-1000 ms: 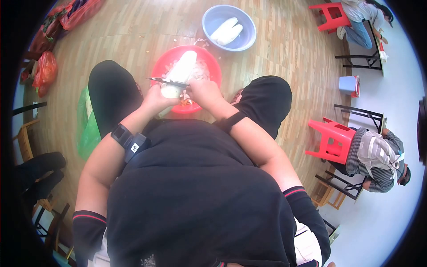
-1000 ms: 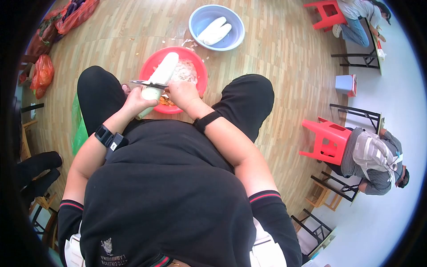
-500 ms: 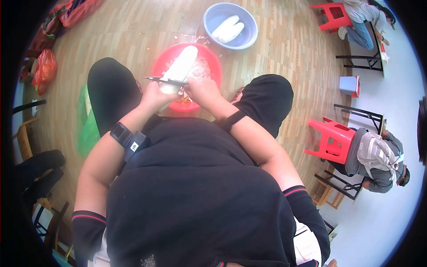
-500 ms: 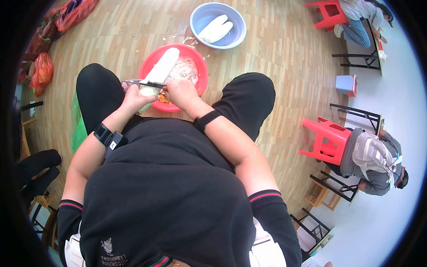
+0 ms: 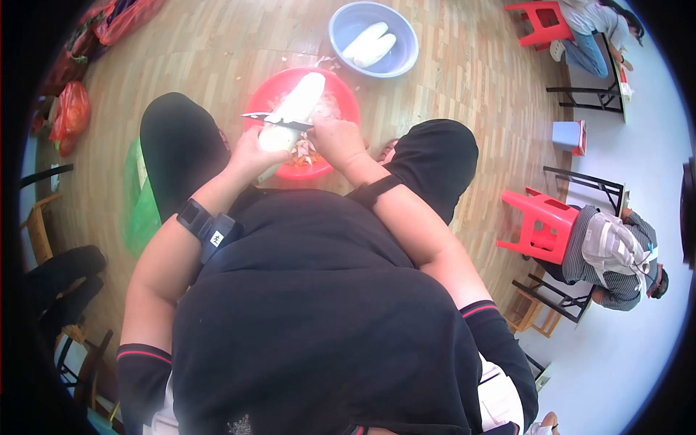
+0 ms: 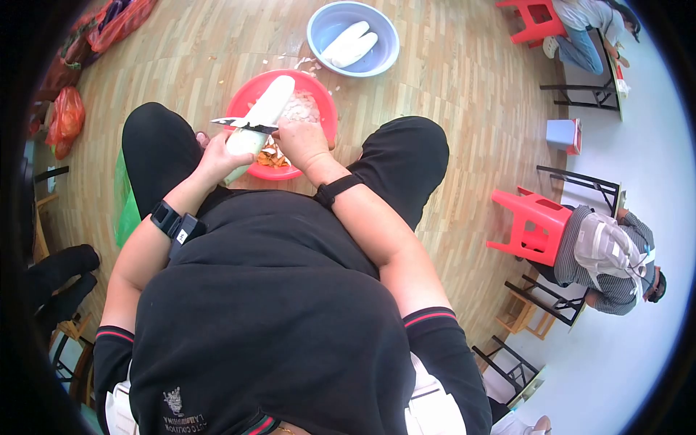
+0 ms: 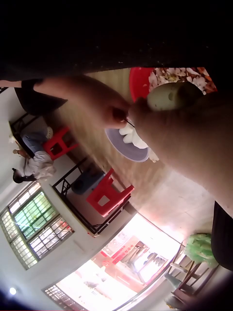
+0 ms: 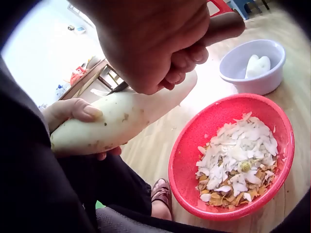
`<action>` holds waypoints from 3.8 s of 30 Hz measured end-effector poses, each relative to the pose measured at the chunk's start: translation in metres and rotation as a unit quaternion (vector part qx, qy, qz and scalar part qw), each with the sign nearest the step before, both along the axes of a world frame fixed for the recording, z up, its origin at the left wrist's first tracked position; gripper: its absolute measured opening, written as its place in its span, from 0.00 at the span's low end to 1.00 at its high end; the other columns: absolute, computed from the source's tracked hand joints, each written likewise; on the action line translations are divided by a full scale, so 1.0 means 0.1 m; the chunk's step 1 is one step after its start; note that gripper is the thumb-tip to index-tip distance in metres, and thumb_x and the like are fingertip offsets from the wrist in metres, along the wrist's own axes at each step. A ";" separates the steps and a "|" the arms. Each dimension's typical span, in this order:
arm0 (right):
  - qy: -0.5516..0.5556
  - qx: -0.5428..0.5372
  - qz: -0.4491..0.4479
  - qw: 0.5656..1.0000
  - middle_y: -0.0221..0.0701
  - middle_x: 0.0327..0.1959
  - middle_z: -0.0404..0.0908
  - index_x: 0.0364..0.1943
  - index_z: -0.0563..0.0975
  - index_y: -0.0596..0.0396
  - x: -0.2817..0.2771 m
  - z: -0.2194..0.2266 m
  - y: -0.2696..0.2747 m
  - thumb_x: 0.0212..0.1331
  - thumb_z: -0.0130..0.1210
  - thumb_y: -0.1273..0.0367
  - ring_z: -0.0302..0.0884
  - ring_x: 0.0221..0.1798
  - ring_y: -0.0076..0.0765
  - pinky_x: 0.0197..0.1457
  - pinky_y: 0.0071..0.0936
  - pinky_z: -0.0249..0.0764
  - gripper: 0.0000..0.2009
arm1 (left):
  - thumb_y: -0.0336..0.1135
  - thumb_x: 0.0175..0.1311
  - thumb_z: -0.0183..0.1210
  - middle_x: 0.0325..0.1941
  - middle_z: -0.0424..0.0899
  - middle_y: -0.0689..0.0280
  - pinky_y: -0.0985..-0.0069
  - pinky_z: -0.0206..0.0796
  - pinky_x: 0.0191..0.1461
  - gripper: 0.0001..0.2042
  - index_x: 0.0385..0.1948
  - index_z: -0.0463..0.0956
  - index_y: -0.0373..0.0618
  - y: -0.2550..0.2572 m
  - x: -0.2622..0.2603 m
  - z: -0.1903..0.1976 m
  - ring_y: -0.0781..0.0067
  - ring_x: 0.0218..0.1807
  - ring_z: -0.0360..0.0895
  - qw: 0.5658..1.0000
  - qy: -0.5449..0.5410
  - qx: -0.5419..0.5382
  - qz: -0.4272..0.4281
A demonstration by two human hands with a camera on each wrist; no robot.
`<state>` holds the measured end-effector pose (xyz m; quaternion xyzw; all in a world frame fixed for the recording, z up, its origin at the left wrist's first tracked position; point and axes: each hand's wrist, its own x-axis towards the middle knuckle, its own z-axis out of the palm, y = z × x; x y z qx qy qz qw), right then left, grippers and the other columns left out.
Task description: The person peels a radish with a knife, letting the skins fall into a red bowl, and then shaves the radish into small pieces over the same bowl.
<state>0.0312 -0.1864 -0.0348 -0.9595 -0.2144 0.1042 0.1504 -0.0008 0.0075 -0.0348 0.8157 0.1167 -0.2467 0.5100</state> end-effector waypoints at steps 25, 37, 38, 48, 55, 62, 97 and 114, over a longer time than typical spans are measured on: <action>0.095 0.075 0.023 0.992 0.40 0.23 0.80 0.26 0.80 0.52 -0.06 0.15 0.12 0.50 0.55 0.63 0.79 0.30 0.45 0.35 0.39 0.75 0.08 | 0.38 0.36 0.66 0.35 0.81 0.57 0.73 0.66 0.47 0.23 0.38 0.75 0.38 0.01 0.00 0.12 0.68 0.40 0.77 0.996 -0.064 0.001 -0.065; 0.060 0.051 0.029 0.996 0.40 0.21 0.79 0.25 0.79 0.54 -0.07 0.06 0.10 0.50 0.56 0.64 0.80 0.27 0.44 0.33 0.38 0.75 0.08 | 0.39 0.35 0.66 0.34 0.81 0.57 0.73 0.64 0.51 0.23 0.36 0.77 0.35 -0.07 0.01 0.37 0.68 0.41 0.77 0.999 -0.026 0.016 -0.044; 0.045 0.035 0.028 0.998 0.40 0.21 0.79 0.25 0.79 0.54 -0.06 0.04 0.10 0.50 0.56 0.63 0.80 0.27 0.44 0.33 0.38 0.75 0.09 | 0.39 0.35 0.66 0.34 0.81 0.57 0.73 0.64 0.51 0.23 0.36 0.77 0.35 -0.07 0.01 0.33 0.68 0.41 0.77 0.999 -0.026 0.016 -0.045; 0.003 -0.066 -0.008 0.998 0.38 0.24 0.81 0.29 0.76 0.56 0.05 -0.01 -0.03 0.55 0.52 0.60 0.81 0.29 0.41 0.32 0.36 0.75 0.12 | 0.40 0.34 0.69 0.40 0.78 0.51 0.72 0.66 0.51 0.33 0.44 0.69 0.29 -0.05 0.00 0.23 0.62 0.44 0.76 0.997 -0.017 0.072 -0.023; -0.002 -0.055 -0.006 0.998 0.39 0.22 0.79 0.30 0.73 0.56 0.07 -0.01 -0.03 0.55 0.52 0.62 0.80 0.27 0.43 0.30 0.37 0.74 0.11 | 0.39 0.34 0.69 0.40 0.78 0.51 0.73 0.66 0.50 0.32 0.43 0.69 0.30 -0.02 0.03 0.16 0.63 0.44 0.76 0.997 -0.004 0.070 -0.034; 0.016 -0.090 -0.069 0.993 0.39 0.26 0.80 0.29 0.78 0.54 0.17 -0.14 -0.28 0.56 0.51 0.61 0.80 0.31 0.44 0.35 0.39 0.75 0.11 | 0.37 0.34 0.69 0.39 0.77 0.53 0.74 0.66 0.49 0.30 0.41 0.68 0.32 0.00 0.02 0.19 0.65 0.44 0.76 0.995 0.025 0.083 -0.046; 0.531 0.699 -0.052 0.477 0.43 0.33 0.79 0.54 0.63 0.51 0.15 1.22 -0.42 0.66 0.34 0.49 0.71 0.21 0.25 0.17 0.15 0.65 0.23 | 0.28 0.43 0.63 0.57 0.69 0.58 0.65 0.59 0.62 0.35 0.58 0.58 0.37 -0.40 0.44 2.07 0.66 0.58 0.68 0.855 -0.178 -0.487 -0.029; 0.394 0.813 -0.150 0.402 0.30 0.32 0.77 0.42 0.71 0.53 -0.10 0.66 -0.64 0.60 0.50 0.57 0.74 0.26 0.23 0.11 0.12 0.56 0.15 | 0.22 0.52 0.61 0.58 0.66 0.57 0.64 0.61 0.62 0.34 0.61 0.53 0.42 -0.39 -0.02 1.60 0.63 0.59 0.67 0.867 -0.196 -0.457 -0.044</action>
